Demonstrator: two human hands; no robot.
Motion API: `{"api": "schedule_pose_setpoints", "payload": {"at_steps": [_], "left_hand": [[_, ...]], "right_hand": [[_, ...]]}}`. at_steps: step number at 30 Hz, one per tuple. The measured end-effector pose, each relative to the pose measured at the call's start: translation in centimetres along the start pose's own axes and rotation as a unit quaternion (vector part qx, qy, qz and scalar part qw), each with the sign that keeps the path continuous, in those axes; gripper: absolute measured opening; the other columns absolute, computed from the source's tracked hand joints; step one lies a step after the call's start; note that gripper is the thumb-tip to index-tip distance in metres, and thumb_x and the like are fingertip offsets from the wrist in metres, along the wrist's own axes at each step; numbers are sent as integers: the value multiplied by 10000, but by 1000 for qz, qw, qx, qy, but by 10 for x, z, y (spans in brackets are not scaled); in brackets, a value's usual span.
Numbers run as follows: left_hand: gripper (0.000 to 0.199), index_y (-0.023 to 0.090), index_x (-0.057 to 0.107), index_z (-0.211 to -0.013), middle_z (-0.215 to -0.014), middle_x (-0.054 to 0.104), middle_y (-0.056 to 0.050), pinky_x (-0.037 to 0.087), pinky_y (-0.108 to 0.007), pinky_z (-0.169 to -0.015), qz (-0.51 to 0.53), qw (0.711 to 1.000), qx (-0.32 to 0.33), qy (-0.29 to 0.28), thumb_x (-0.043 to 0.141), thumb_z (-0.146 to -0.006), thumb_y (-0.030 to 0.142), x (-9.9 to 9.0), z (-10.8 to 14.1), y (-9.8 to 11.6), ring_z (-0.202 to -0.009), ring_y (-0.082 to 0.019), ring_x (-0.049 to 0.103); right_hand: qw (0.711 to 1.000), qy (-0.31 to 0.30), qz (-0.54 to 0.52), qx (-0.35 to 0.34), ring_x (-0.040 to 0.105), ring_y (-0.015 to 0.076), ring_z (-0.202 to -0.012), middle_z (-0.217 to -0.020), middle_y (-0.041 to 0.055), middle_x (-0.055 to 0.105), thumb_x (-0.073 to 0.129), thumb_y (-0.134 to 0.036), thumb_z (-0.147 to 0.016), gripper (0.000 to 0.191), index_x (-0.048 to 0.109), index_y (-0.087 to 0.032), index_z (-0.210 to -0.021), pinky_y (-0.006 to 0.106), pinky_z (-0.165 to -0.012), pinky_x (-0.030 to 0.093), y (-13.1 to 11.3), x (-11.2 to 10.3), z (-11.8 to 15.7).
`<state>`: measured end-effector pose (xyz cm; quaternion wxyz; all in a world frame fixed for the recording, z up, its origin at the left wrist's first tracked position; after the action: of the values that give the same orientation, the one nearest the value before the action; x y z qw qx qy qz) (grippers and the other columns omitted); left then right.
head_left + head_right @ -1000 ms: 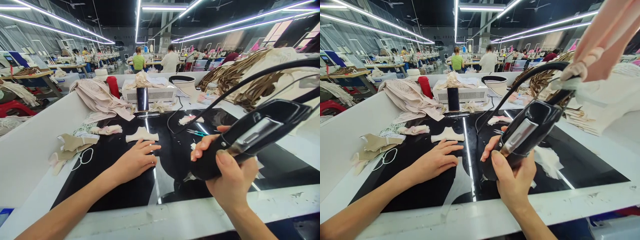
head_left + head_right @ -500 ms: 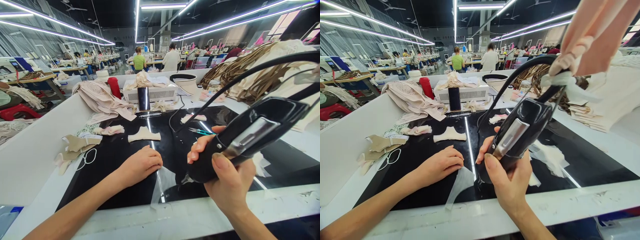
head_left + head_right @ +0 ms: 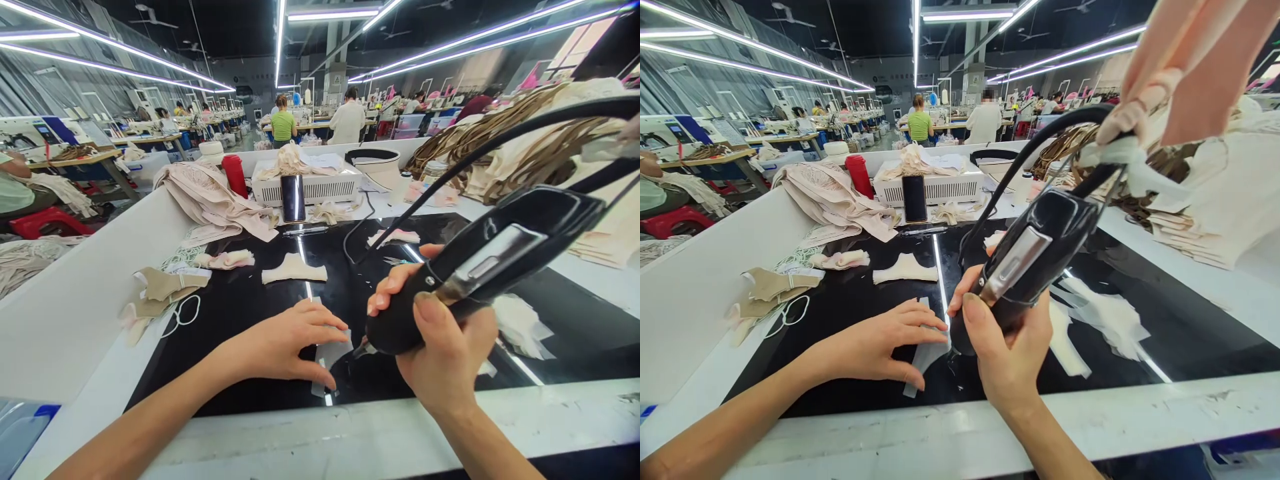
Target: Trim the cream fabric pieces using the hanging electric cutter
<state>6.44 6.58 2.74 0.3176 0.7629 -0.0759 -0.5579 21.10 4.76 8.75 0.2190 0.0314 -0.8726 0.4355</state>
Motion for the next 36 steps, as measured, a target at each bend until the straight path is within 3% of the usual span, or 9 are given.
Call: {"api": "schedule_pose_setpoints", "payload": {"at_steps": [8, 15, 36], "left_hand": [[666, 218, 629, -1398, -1453, 592, -117, 351, -466, -1174, -12, 1000, 8, -22, 841, -821, 475, 11, 3, -4, -1335, -319, 498], [719, 266, 589, -1444, -1494, 564, -101, 334, -466, -1185, -13, 999, 4, -33, 843, -813, 497, 13, 3, -6, -1360, -317, 492], [700, 264, 618, -1405, -1477, 571, -90, 372, -466, -1157, 3, 1000, 1, -28, 859, -790, 495, 12, 4, -8, -1357, -327, 454]], "right_hand": [[1000, -8, 13, 5, 620, 161, -664, -850, -29, 656, 788, -353, -875, 397, 597, -292, -1217, 314, -576, 543, 14, 4, 2], [1000, -15, 12, 1, 619, 157, -663, -848, -32, 653, 785, -353, -884, 395, 597, -296, -1227, 313, -579, 543, 14, 4, 6], [1000, 2, -8, 22, 618, 167, -664, -843, -28, 640, 789, -369, -862, 417, 586, -288, -1217, 323, -579, 548, 13, 7, 12]]}}
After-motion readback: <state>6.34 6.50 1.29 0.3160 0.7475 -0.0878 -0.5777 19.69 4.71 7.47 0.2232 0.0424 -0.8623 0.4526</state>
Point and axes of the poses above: each hand's wrist, its own z-axis away from the middle knuckle, its own x-axis out of the palm, y = z × x, the point moved 9 cm from there along -z, towards the middle knuckle
